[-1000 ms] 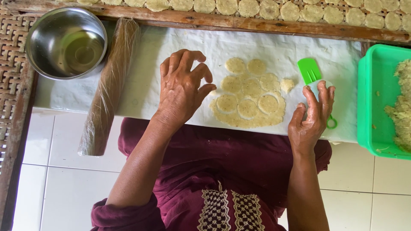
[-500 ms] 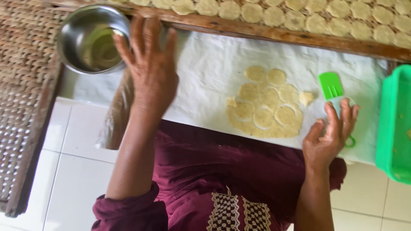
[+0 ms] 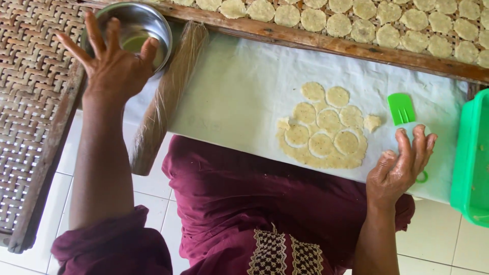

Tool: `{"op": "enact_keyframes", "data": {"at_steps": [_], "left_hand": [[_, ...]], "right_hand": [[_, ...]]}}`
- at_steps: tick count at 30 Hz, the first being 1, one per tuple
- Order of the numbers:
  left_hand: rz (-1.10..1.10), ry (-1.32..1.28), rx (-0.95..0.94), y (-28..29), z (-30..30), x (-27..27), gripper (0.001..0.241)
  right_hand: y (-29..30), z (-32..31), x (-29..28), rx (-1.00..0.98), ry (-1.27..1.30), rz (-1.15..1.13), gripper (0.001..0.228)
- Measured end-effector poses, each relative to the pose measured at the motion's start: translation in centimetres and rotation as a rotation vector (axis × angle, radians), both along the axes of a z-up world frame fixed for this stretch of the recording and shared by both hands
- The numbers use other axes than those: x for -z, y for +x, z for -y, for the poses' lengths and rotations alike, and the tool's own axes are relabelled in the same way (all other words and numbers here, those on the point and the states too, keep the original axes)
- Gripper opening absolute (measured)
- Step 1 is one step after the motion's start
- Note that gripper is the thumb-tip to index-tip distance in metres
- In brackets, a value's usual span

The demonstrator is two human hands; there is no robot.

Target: Rolling out dough and cutting it into small circular shapes for snack preparation.

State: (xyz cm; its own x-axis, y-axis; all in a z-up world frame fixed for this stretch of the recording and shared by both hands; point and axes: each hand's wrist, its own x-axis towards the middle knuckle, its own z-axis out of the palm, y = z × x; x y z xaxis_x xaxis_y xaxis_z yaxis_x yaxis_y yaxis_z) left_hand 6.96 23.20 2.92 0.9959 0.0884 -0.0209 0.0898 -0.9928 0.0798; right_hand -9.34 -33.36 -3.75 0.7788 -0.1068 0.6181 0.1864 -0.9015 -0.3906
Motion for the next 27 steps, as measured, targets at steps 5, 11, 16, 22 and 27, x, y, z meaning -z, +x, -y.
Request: {"op": "enact_keyframes", "data": {"at_steps": [5,11,16,22,27], "left_hand": [[0.276,-0.089,0.166,-1.8,8.1,-4.5,0.047],[-0.142,-1.443,0.841,-13.0,30.5,-3.2,0.052],[0.119,-1.303,0.779,-15.8,36.6,-1.3,0.07],[0.249,-1.433,0.548,-11.6,36.1,-1.7,0.074],[0.422,-1.385,0.551,-13.5,35.8,-1.1,0.062]], "right_hand": [[0.2,-0.7,-2.4,-0.051,0.256,0.138,0.046],[4.8,-7.1,-7.2,-0.651,1.046,0.113,0.059],[4.5,-10.4,-8.5,-0.909,1.107,0.044,0.068],[0.1,-13.1,-8.3,-0.784,1.17,-0.158,0.068],[1.2,-11.8,-7.5,-0.76,1.372,-0.28,0.073]]}}
